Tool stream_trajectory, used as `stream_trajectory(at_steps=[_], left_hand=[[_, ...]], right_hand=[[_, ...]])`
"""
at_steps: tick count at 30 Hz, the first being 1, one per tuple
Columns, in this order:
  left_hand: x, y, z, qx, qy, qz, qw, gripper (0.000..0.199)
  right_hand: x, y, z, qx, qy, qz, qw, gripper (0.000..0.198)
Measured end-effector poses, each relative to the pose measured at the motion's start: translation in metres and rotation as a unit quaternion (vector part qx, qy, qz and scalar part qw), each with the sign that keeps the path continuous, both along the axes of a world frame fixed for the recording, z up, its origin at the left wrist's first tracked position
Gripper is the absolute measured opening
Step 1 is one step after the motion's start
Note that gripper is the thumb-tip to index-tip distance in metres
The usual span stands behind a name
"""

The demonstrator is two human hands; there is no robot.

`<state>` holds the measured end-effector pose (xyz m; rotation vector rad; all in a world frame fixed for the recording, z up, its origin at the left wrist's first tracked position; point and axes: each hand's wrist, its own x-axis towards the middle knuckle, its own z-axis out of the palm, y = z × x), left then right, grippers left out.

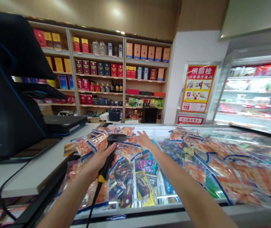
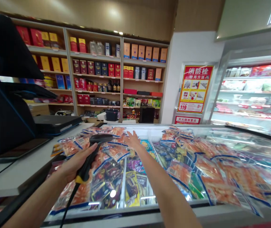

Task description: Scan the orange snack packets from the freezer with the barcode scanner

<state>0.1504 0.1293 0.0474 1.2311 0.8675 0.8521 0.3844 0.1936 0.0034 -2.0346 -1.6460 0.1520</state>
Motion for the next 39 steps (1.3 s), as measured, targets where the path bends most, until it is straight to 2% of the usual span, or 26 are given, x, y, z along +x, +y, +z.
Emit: stream_trajectory(at_steps=[3,8,13,16,20,24,29,31,34,36,39], left_hand=[[0.015,-0.004,-0.003,-0.002,-0.002,-0.021,1.000,0.032],[0.041,-0.015,-0.008,-0.008,0.011,-0.063,0.998,0.033],[0.060,-0.028,-0.013,-0.015,0.007,-0.098,0.995,0.032],[0.068,-0.033,-0.015,-0.008,0.015,-0.110,0.994,0.033],[0.074,-0.032,-0.018,-0.028,0.028,-0.129,0.991,0.033],[0.072,-0.028,-0.022,-0.024,0.029,-0.140,0.989,0.035],[0.062,-0.024,-0.025,-0.014,0.025,-0.117,0.993,0.037],[0.059,-0.022,-0.024,-0.016,0.024,-0.112,0.993,0.036],[0.055,-0.019,-0.024,-0.024,0.024,-0.108,0.994,0.036],[0.053,-0.018,-0.024,-0.024,0.019,-0.109,0.994,0.036],[0.051,-0.017,-0.025,-0.019,0.015,-0.116,0.993,0.036]], right_hand=[[0.036,-0.037,-0.002,-0.007,-0.003,-0.051,0.999,0.055],[0.083,-0.117,-0.012,-0.043,-0.074,-0.101,0.991,0.056],[0.104,-0.191,-0.036,-0.066,-0.168,-0.158,0.971,0.054],[0.108,-0.214,-0.050,-0.092,-0.171,-0.183,0.964,0.055],[0.105,-0.203,-0.057,-0.118,-0.124,-0.165,0.972,0.057],[0.094,-0.155,-0.057,-0.101,-0.125,-0.107,0.981,0.058],[0.078,-0.099,-0.055,-0.068,-0.134,-0.057,0.987,0.056],[0.078,-0.091,-0.051,-0.037,-0.119,-0.075,0.989,0.055],[0.087,-0.093,-0.047,0.006,-0.086,-0.179,0.980,0.063],[0.096,-0.098,-0.048,-0.015,-0.055,-0.231,0.971,0.075],[0.104,-0.099,-0.055,-0.033,-0.006,-0.225,0.974,0.078]])
